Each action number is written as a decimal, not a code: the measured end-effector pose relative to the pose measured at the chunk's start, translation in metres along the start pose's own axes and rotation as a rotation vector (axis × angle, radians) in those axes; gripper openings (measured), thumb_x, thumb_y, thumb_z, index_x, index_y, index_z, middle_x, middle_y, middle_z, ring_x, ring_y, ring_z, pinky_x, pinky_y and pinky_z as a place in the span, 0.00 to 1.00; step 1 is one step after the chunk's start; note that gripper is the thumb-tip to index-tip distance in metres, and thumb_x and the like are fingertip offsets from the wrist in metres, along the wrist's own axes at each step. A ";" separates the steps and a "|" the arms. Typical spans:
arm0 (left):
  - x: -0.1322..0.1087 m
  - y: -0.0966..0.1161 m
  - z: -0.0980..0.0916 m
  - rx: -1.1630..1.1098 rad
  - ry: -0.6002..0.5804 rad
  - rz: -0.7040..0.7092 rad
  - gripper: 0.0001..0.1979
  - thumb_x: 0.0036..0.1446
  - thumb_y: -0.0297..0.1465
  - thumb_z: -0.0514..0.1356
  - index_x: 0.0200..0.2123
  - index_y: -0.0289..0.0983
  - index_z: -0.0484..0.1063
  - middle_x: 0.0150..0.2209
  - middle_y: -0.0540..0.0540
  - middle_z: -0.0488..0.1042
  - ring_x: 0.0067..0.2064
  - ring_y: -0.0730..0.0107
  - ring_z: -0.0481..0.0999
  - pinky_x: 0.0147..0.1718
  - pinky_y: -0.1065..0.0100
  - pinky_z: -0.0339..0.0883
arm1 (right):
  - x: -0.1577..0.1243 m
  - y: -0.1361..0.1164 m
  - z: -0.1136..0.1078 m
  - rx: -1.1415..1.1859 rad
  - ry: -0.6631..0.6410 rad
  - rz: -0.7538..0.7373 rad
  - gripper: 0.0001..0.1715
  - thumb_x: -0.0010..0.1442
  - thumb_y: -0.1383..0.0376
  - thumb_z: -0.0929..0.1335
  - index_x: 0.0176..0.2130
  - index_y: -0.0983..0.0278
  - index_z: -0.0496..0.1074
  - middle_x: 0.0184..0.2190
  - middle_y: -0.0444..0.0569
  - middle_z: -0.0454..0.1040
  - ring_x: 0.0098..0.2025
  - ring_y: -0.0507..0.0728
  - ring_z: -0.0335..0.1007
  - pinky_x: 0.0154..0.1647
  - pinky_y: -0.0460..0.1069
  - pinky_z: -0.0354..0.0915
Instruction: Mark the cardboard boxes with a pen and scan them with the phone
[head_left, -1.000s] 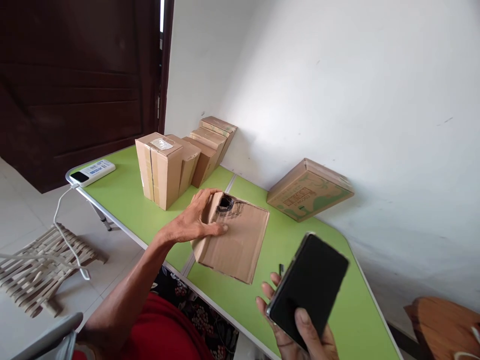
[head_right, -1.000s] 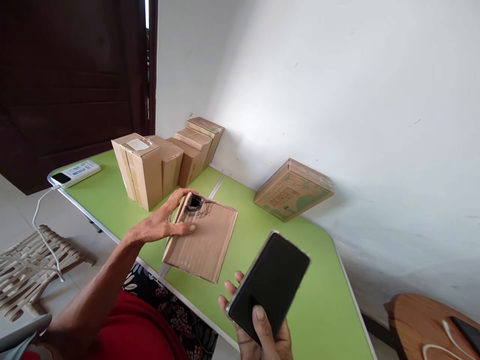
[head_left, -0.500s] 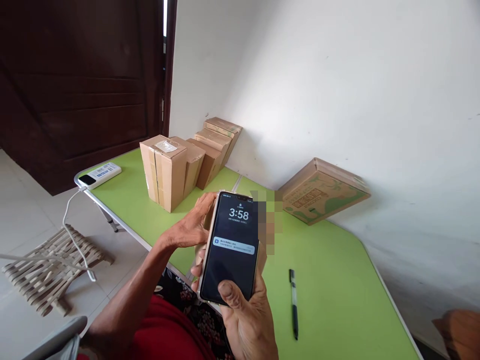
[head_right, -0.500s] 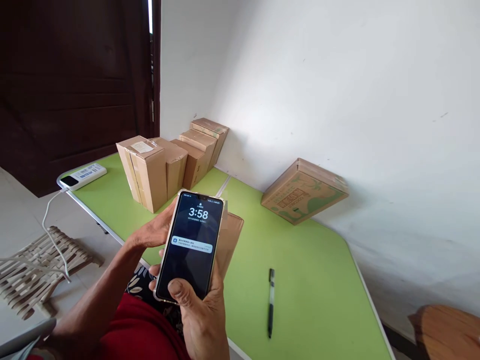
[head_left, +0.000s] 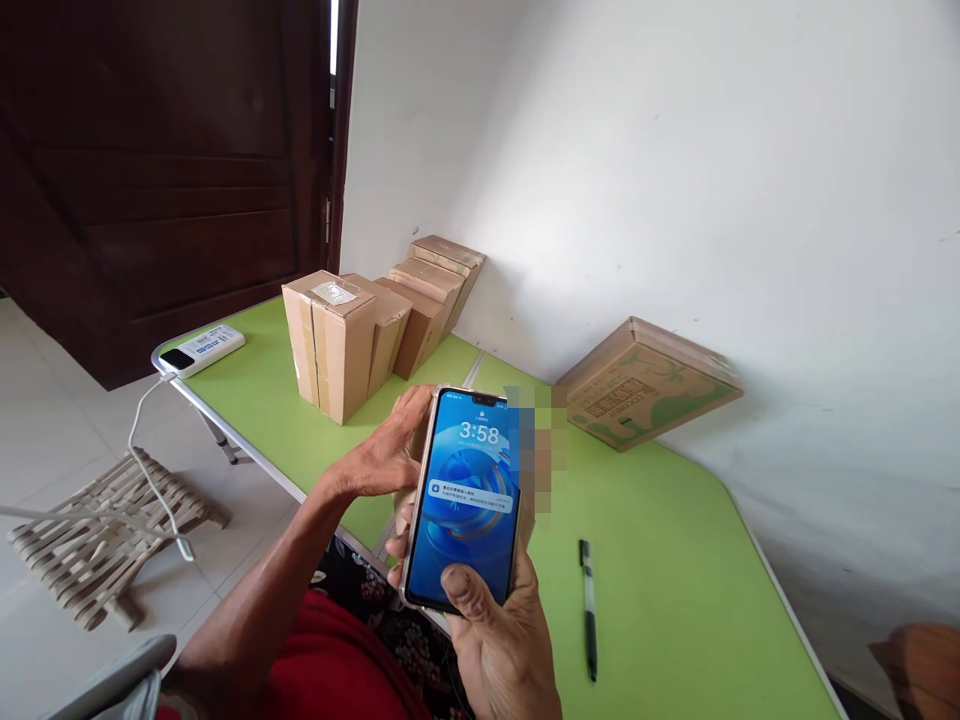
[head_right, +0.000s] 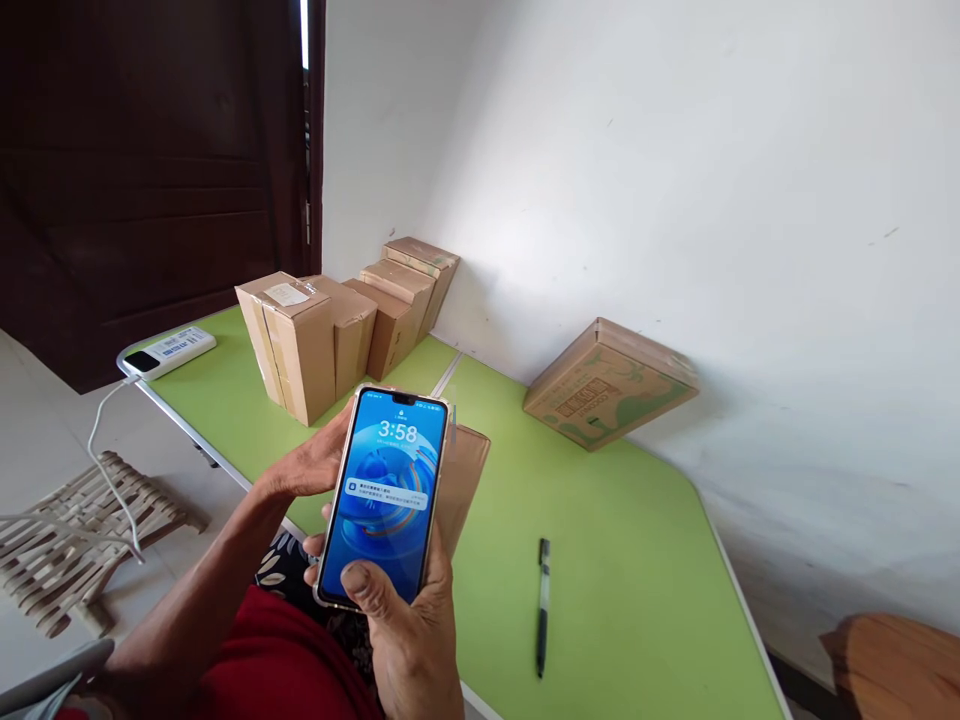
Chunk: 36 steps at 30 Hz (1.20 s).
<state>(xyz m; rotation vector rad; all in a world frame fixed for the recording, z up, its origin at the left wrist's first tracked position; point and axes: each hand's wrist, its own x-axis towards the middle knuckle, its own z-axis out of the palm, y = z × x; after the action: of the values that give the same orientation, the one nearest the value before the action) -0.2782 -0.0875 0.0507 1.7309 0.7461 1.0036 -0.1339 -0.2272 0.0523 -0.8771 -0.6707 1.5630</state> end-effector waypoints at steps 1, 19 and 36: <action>0.000 0.001 -0.001 0.014 -0.013 0.028 0.38 0.51 0.39 0.72 0.65 0.45 0.66 0.63 0.38 0.70 0.68 0.34 0.65 0.66 0.37 0.63 | -0.002 0.000 -0.003 -0.008 0.021 -0.002 0.41 0.53 0.55 0.83 0.61 0.58 0.73 0.47 0.57 0.85 0.42 0.69 0.85 0.43 0.64 0.81; -0.005 0.006 -0.018 0.035 -0.068 -0.047 0.39 0.59 0.44 0.70 0.68 0.42 0.60 0.65 0.39 0.69 0.64 0.45 0.69 0.65 0.45 0.62 | 0.006 0.035 -0.153 -0.652 0.619 -0.060 0.35 0.51 0.37 0.76 0.38 0.64 0.76 0.31 0.47 0.79 0.34 0.61 0.75 0.37 0.53 0.72; -0.011 0.005 -0.025 0.031 -0.049 -0.075 0.40 0.58 0.45 0.72 0.68 0.44 0.60 0.64 0.40 0.69 0.66 0.44 0.68 0.66 0.45 0.61 | 0.009 0.031 -0.147 -1.411 0.717 0.016 0.27 0.58 0.38 0.61 0.32 0.55 0.69 0.30 0.59 0.77 0.34 0.71 0.73 0.36 0.58 0.60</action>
<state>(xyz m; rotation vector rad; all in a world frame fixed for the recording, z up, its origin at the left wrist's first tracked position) -0.3055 -0.0878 0.0571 1.7348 0.7925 0.8999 -0.0299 -0.2307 -0.0562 -2.2970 -1.1846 0.4644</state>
